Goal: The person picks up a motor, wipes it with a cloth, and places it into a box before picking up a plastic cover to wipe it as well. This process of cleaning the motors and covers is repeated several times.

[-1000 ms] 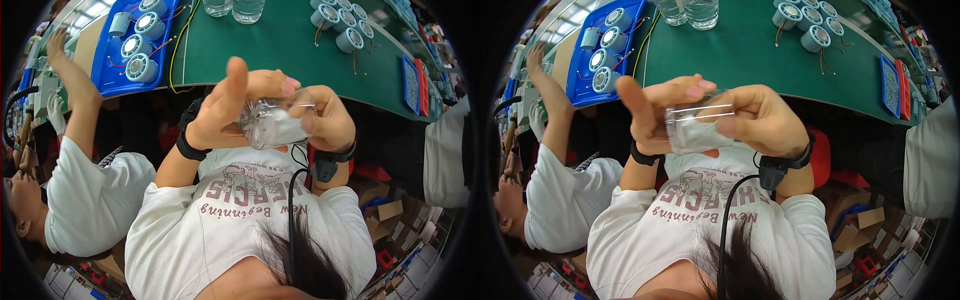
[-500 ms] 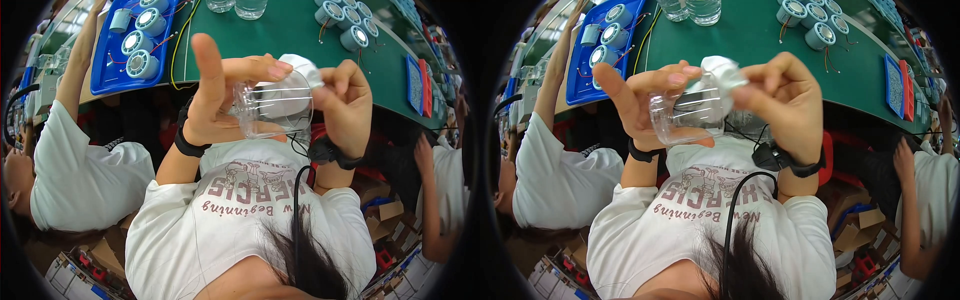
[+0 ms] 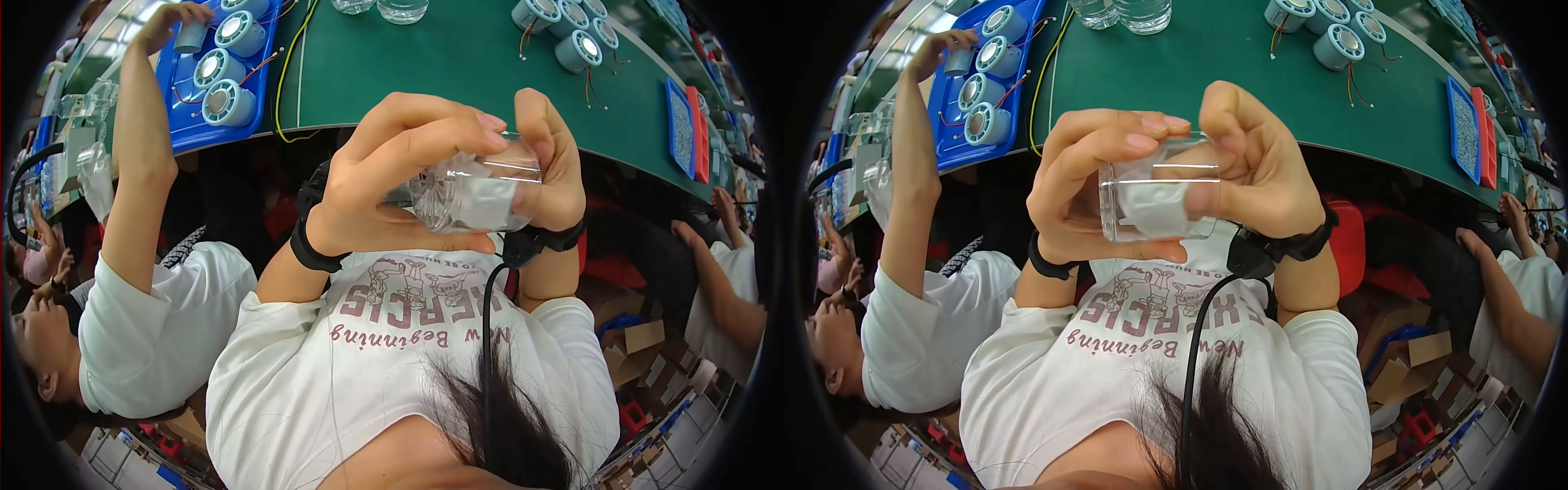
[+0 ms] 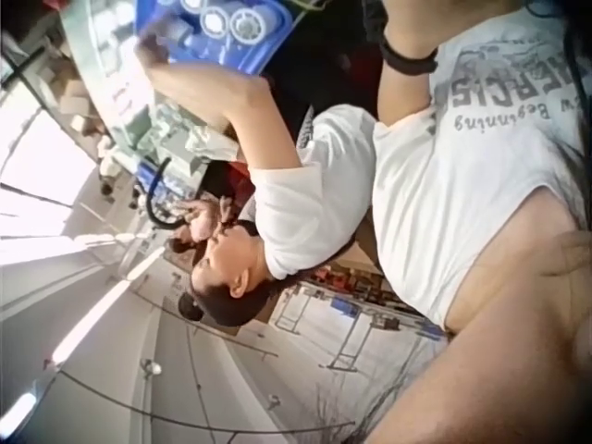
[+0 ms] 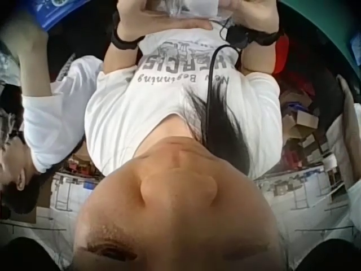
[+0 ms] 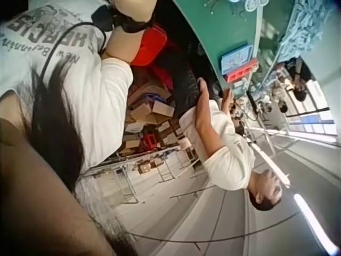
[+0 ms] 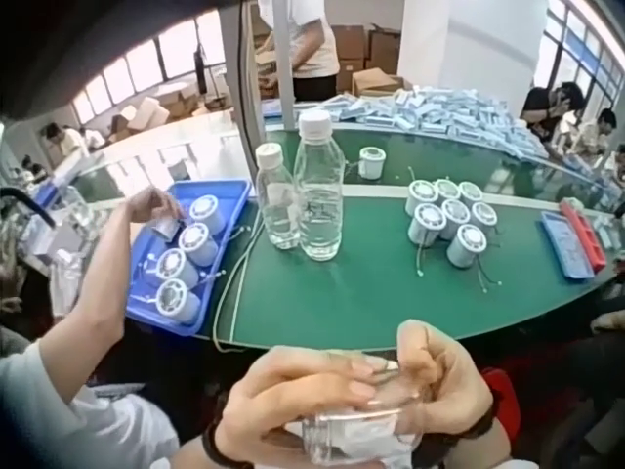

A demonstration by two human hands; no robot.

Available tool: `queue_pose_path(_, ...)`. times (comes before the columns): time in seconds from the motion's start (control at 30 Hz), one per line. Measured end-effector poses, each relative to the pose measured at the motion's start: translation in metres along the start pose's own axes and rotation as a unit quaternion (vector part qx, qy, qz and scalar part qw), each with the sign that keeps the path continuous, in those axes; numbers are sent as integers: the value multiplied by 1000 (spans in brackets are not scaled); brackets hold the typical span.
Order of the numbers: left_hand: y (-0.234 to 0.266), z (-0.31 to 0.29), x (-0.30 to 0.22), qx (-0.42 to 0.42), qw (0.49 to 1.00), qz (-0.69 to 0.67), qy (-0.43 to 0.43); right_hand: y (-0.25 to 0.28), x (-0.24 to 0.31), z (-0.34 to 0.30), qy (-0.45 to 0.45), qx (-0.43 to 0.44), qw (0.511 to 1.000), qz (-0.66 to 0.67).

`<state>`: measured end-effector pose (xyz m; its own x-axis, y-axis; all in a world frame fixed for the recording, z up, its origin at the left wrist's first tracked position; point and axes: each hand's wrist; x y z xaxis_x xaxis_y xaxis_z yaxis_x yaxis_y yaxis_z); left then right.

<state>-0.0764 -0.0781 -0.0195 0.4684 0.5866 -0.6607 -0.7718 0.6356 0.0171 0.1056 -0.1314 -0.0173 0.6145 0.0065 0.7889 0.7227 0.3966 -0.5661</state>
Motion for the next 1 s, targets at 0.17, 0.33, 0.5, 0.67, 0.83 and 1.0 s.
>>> queue_pose_path(0.17, 15, -3, 0, -60, 997, -34, 41, 32, 10, -12, 101, 128, 898, 409)
queue_pose_path(0.33, 14, -9, -5, -116, 991, -19, 70, 54, 41, -32, 165, 6, 956, 241)
queue_pose_path(0.5, 19, -10, 0, -74, 995, 51, 43, 49, 36, -27, 187, -218, 952, -106)
queue_pose_path(0.67, 22, -6, 9, -57, 991, 109, 48, 40, 25, -7, 141, -299, 934, -135)
queue_pose_path(0.83, 15, 7, 14, -110, 982, 145, 58, 12, 10, 17, 1, -188, 959, -214)
queue_pose_path(1.0, 12, 26, 15, -50, 975, 196, 95, 21, -2, 32, 1, -55, 997, -51)
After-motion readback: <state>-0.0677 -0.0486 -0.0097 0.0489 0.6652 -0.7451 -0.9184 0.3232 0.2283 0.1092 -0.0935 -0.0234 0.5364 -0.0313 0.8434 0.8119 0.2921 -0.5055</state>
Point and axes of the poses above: each hand's wrist, its own z-axis towards the middle knuckle, its own y-axis out of the back of the hand, x = y × z, and after that the axes turned 6 degrees about -z, right-handed
